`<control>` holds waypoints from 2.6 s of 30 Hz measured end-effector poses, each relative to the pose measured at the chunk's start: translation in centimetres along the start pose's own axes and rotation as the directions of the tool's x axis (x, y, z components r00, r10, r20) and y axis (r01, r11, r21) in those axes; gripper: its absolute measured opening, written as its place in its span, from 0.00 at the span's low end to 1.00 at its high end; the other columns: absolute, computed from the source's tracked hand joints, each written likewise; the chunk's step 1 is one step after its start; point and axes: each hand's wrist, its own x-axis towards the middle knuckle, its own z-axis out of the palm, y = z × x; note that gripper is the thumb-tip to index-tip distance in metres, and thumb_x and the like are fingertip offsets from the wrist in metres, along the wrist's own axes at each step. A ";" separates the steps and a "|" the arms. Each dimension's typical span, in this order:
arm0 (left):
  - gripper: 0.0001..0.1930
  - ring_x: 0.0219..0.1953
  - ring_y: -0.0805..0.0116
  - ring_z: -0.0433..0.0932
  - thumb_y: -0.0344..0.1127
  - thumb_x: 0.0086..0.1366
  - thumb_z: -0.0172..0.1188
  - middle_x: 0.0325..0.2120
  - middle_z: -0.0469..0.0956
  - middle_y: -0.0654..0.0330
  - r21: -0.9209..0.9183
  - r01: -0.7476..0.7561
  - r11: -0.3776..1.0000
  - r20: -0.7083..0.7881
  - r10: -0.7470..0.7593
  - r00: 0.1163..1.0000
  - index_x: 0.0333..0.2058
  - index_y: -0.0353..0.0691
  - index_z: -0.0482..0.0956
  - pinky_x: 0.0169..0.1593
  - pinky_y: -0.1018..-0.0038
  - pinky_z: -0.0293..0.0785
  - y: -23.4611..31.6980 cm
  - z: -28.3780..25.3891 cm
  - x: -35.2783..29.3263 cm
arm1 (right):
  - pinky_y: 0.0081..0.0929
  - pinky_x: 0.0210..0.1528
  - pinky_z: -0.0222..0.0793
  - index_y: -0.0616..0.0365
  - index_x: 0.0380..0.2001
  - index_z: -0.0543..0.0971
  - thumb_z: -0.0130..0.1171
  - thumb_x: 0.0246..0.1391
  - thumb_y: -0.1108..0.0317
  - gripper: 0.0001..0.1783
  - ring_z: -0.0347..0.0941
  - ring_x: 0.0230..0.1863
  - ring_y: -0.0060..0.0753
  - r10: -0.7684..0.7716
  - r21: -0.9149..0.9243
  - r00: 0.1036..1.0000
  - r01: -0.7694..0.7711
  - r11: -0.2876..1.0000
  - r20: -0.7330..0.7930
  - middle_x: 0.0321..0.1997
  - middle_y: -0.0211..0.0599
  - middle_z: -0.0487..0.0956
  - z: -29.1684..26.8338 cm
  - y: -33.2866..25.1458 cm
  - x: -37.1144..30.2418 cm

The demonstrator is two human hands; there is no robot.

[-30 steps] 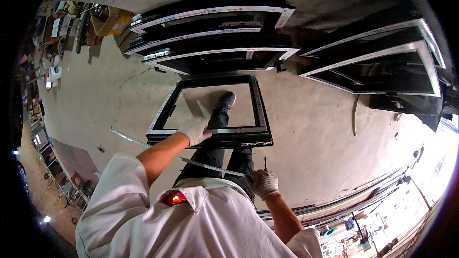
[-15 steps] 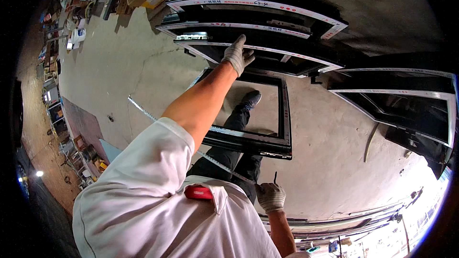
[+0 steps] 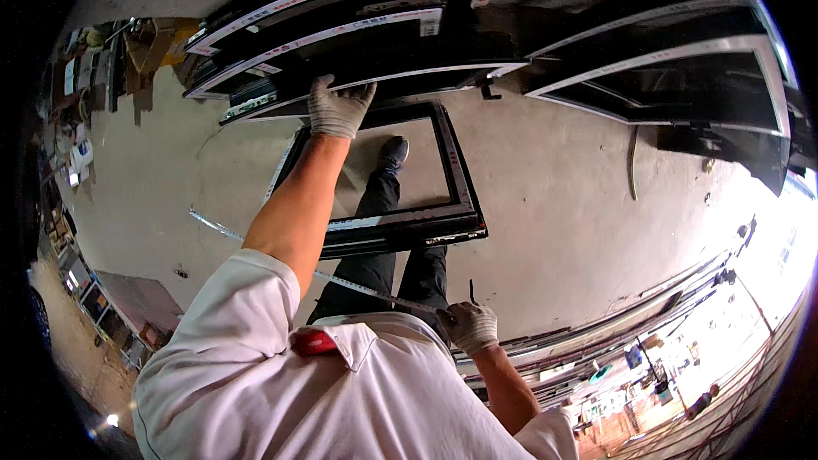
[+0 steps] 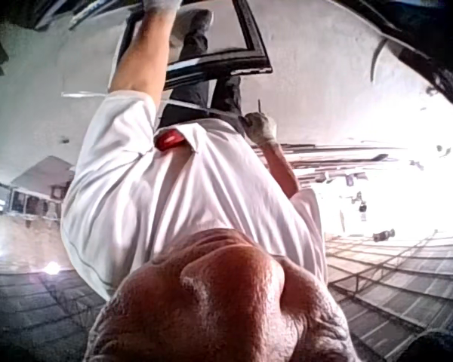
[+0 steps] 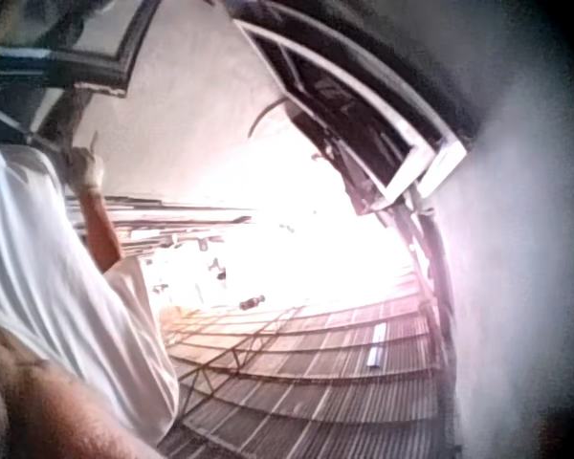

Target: The person uses a tape measure to measure the dimensions of several black window frames in a workshop. They measure the width and height of stacked frames and a single frame on a stand, then carry a frame to a workbench.

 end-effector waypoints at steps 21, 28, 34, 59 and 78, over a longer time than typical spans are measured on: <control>0.31 0.58 0.47 0.77 0.34 0.52 0.67 0.57 0.77 0.50 0.123 0.044 0.991 0.160 -0.063 0.985 0.58 0.40 0.75 0.64 0.42 0.75 0.4 5.8 -15.9 | 0.51 0.37 0.76 0.49 0.26 0.86 0.66 0.52 0.52 0.13 0.80 0.34 0.55 0.114 0.102 0.971 -0.095 0.990 -0.209 0.27 0.43 0.82 1.9 0.9 -6.6; 0.43 0.62 0.37 0.71 0.45 0.62 0.70 0.65 0.64 0.38 0.163 -0.118 0.980 0.425 0.039 0.904 0.69 0.34 0.59 0.63 0.37 0.76 1.5 13.1 -27.7 | 0.51 0.34 0.74 0.50 0.23 0.83 0.66 0.55 0.47 0.19 0.78 0.32 0.58 0.082 0.129 0.918 -0.035 0.991 -0.387 0.25 0.45 0.80 0.9 1.4 -8.3; 0.47 0.69 0.30 0.62 0.50 0.64 0.69 0.67 0.58 0.34 0.173 -0.212 0.962 0.606 0.066 0.793 0.70 0.31 0.53 0.68 0.31 0.67 1.9 19.7 -37.0 | 0.50 0.38 0.75 0.51 0.23 0.83 0.64 0.55 0.48 0.18 0.79 0.34 0.55 0.041 0.166 0.900 0.035 0.985 -0.435 0.27 0.44 0.81 0.7 1.4 -9.6; 0.45 0.75 0.21 0.29 0.36 0.69 0.58 0.72 0.33 0.26 0.326 -0.445 0.834 0.874 -0.445 -0.194 0.73 0.28 0.37 0.73 0.23 0.42 -0.6 31.6 -58.4 | 0.45 0.42 0.75 0.49 0.31 0.86 0.66 0.54 0.51 0.14 0.79 0.38 0.48 0.001 0.160 0.693 0.165 0.973 -0.721 0.32 0.38 0.84 0.5 2.1 -11.4; 0.42 0.74 0.25 0.46 0.43 0.74 0.58 0.70 0.45 0.24 0.462 -0.306 0.832 0.863 -0.501 -0.061 0.72 0.26 0.44 0.72 0.29 0.56 -14.8 28.5 -57.6 | 0.48 0.39 0.73 0.51 0.27 0.84 0.68 0.51 0.53 0.13 0.78 0.36 0.51 0.276 0.399 0.633 0.057 0.915 -0.723 0.29 0.40 0.81 8.8 6.8 -18.3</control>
